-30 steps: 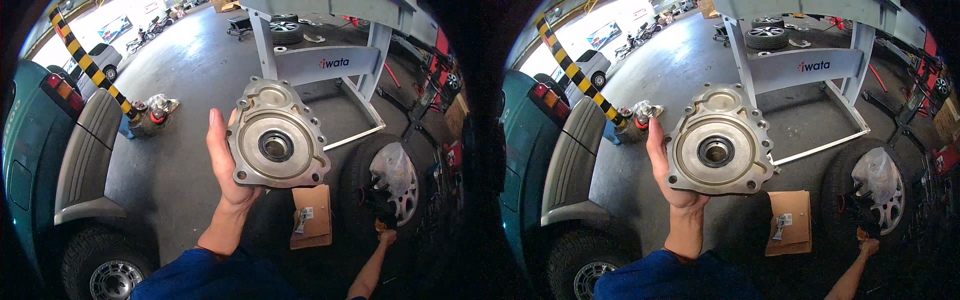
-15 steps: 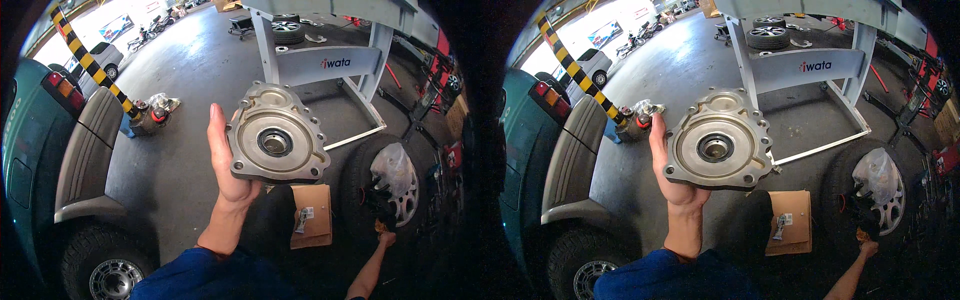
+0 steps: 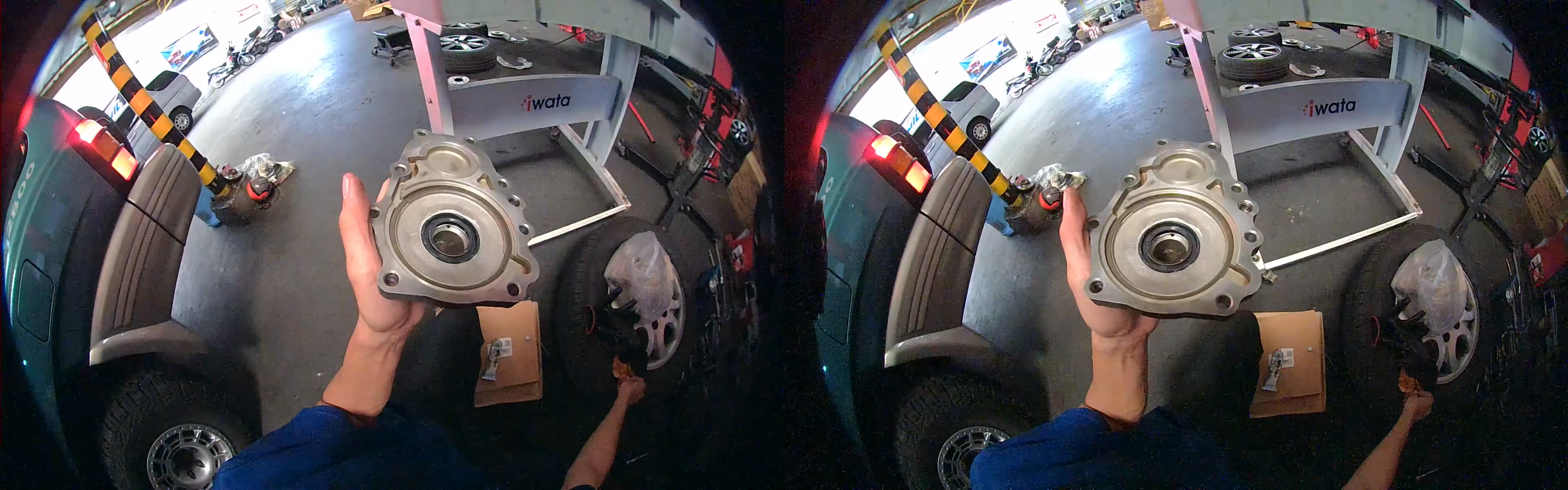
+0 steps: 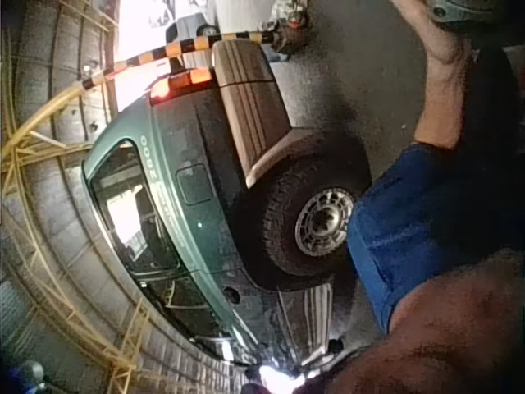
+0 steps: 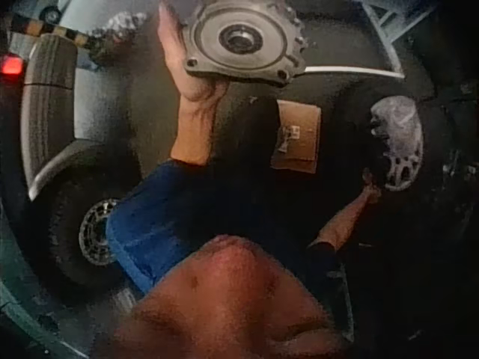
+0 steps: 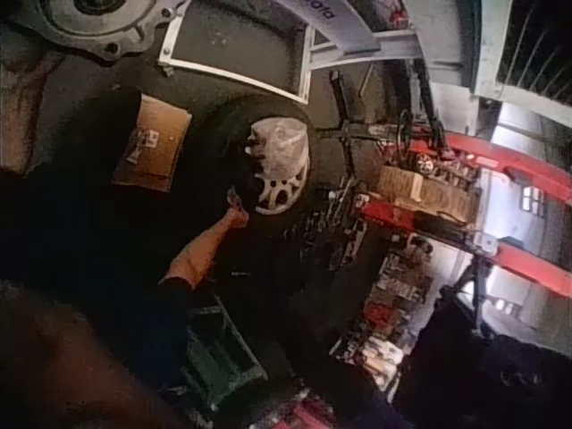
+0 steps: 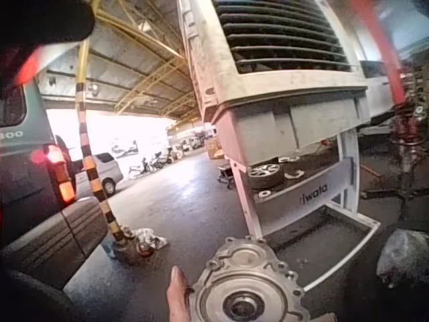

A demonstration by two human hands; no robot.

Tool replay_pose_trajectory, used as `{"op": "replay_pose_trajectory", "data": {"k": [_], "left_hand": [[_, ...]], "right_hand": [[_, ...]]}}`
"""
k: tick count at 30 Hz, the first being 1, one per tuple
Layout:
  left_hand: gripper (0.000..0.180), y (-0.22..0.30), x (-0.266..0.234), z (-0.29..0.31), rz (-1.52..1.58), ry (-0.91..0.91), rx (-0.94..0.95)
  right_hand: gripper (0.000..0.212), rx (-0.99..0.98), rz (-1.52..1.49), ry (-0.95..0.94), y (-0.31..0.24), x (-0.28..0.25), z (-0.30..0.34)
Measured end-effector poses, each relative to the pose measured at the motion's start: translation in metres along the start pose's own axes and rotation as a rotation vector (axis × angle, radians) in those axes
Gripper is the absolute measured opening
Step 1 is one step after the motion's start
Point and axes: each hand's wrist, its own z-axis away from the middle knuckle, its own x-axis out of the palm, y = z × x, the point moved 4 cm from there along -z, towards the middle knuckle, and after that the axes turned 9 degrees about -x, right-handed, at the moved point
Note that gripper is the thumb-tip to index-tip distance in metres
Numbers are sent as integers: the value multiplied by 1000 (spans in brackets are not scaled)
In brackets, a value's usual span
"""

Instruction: The person applies a small amount of sealant from a tube onto the inner rim of a metal housing component. They then use their finger to spread the sealant evenly around the circular groove. The person repeatedly rotates and inspects the component to check the sealant application before placing it on a cardboard box.

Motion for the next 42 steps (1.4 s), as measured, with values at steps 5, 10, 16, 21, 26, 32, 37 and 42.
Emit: {"op": "replay_pose_trajectory", "data": {"k": [5, 10, 16, 21, 26, 32, 37, 42], "left_hand": [[72, 1, 13, 2, 177, -229, 112], [73, 2, 12, 3, 111, -255, 177], [78, -9, 11, 8, -234, 38, 78], [90, -11, 8, 13, -421, 108, 132], [99, -14, 15, 12, -499, 74, 152], [103, -12, 24, 17, -482, 43, 134], [100, -13, 26, 20, -438, 48, 91], [87, -12, 31, 23, -314, 81, 74]], "right_hand": [[39, 168, 103, -65, -17, -23, 4], [59, 107, 18, 288, -88, -82, 20], [43, -606, -912, 334, -293, -195, 69], [45, -1236, -1154, -9, -429, -286, 256], [76, -1637, -1097, -190, -459, -303, 331], [89, -1739, -781, -273, -480, -315, 356], [92, -1712, -873, -163, -485, -308, 363], [83, -1730, -872, -53, -489, -311, 368]]}}
